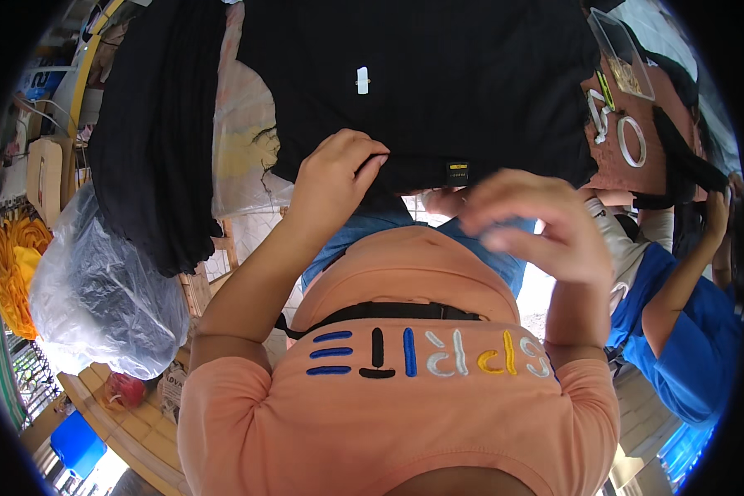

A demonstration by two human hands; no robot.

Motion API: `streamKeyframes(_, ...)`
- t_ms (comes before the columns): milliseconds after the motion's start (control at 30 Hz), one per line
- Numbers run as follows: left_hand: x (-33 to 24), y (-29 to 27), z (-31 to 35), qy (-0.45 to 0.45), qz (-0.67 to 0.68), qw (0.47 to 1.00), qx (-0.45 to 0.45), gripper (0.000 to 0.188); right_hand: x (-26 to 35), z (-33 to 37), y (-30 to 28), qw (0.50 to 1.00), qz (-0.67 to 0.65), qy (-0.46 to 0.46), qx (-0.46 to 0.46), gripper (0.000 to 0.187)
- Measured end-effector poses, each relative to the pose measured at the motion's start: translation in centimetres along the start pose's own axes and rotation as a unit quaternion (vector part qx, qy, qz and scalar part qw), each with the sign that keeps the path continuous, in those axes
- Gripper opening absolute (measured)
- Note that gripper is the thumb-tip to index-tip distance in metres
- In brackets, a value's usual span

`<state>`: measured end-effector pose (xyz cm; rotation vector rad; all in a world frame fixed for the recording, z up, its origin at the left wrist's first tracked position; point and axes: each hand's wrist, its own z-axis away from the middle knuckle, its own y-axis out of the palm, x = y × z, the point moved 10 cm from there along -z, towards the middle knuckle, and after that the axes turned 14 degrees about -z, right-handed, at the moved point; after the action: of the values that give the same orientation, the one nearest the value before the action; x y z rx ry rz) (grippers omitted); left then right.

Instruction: The person attaches white tags to black garments using a plastic tagging fastener and a tagging tool.

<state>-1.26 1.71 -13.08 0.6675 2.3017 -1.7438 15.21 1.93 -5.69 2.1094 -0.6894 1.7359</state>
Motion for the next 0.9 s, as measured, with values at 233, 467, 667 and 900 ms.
streamKeyframes(233, 0.8, -4.3, -3.3, -0.106, 0.174, 0.976, -0.071, 0.011, -9.8, -6.2, -1.0, 0.964, 0.079, 0.177, -0.182, 0.032)
streamKeyframes(467, -0.3, -8.5, -6.2, -0.049, 0.208, 0.965, -0.153, 0.013, -13.1, -11.8, -0.8, 0.957, -0.155, 0.183, -0.165, 0.024)
streamKeyframes(667, 4.7, -6.3, -6.5, -0.158, 0.199, 0.966, -0.048, 0.031, -9.2, -8.3, -1.5, 0.979, -0.099, 0.126, -0.13, 0.026)
streamKeyframes(900, 4.0, 0.0, -4.5, -0.096, -0.039, 0.992, 0.078, 0.031, -8.5, -6.1, -3.6, 0.962, 0.096, 0.071, -0.247, 0.019)
